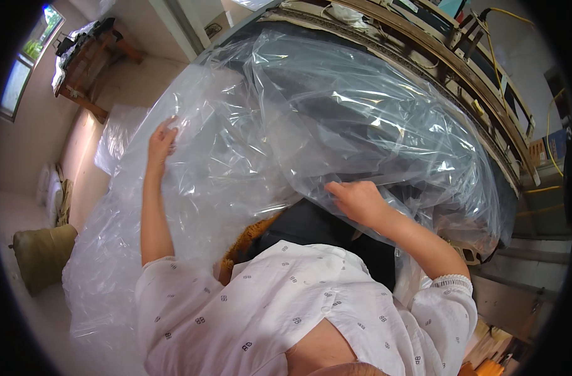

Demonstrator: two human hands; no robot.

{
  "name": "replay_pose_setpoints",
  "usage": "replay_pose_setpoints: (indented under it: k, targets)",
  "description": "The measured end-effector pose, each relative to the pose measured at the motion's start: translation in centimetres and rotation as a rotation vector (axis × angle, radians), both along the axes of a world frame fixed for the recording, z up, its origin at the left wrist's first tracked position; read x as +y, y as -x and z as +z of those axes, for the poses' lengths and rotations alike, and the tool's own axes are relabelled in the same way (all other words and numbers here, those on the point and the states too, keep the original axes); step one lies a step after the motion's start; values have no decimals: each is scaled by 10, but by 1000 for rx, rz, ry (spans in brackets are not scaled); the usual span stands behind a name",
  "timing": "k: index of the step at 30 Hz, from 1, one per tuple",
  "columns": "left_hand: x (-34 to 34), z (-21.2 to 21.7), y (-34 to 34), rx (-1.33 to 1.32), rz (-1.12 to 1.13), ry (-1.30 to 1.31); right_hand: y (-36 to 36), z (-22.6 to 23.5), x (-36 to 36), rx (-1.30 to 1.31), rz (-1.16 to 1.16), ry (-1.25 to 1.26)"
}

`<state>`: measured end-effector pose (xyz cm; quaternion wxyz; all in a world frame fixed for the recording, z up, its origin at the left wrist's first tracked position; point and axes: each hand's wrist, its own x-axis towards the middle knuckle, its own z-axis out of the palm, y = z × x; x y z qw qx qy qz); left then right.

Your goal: The person wraps a foam product in a clear plastic sleeve by hand.

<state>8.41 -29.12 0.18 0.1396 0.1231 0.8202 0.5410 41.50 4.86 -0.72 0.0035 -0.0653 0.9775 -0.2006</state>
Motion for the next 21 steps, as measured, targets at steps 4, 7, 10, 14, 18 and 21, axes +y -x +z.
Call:
replay_pose_setpoints:
  k: [4,7,10,14,18,21]
  targets:
    - [15,98,-58,-103,-329,-151,6,87,45,-95,-232,538]
    - [51,135,-108,-186,-680,-93,-24,157,155,380,-547,531]
    - [141,142,-158,-83,-1575,-188,-163,243,293,815,-1025,-520]
    - [228,132,-270,190,-1934,-450,-188,259,227,901,-1111,-301]
    - [271,97,-327,192,-1950,-366,-121,212,127,433,-738,708]
    - [287,72,-358,165,-1953,-297,-105,182,94,394,-657,509]
